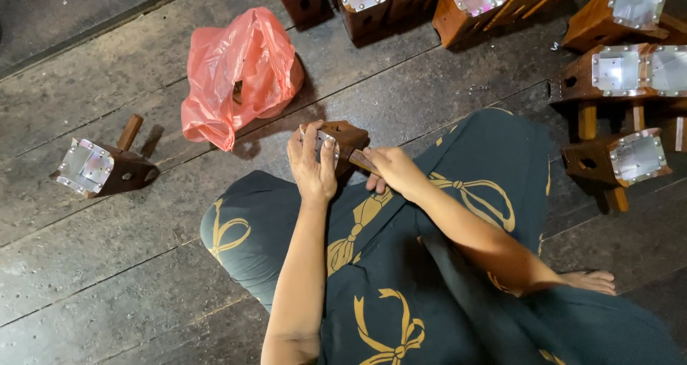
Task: Assembling small wooden lantern components by inserting metal frames into wooden bases and pressing them together using a wooden tool.
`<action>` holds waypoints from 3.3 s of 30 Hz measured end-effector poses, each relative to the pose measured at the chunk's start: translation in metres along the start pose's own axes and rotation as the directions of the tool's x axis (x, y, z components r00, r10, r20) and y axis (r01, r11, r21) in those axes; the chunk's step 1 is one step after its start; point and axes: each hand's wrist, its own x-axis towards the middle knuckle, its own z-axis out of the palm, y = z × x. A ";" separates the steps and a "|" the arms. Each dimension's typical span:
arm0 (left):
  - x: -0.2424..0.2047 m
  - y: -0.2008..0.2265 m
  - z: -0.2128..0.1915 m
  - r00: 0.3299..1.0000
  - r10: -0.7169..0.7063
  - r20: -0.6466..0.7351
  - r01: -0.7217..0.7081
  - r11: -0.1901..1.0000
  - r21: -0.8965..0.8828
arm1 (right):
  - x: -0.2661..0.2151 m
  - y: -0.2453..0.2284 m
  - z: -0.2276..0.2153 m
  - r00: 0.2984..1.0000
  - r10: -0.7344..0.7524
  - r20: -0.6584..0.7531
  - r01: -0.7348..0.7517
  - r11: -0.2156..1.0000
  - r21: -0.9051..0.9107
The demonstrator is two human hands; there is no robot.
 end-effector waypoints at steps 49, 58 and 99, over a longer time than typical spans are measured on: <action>-0.003 -0.006 0.004 0.997 0.065 0.036 -0.067 0.995 0.071 | -0.020 -0.015 0.009 0.703 -0.682 0.201 0.458 0.217 -0.862; 0.046 0.083 -0.064 0.691 -0.417 0.591 0.401 0.901 0.167 | -0.087 -0.098 0.000 0.967 -0.242 0.084 0.153 0.285 -0.946; 0.010 0.095 -0.043 0.482 -0.292 0.826 0.867 0.294 -0.403 | -0.095 -0.143 -0.032 0.511 -0.800 0.315 0.378 0.538 0.753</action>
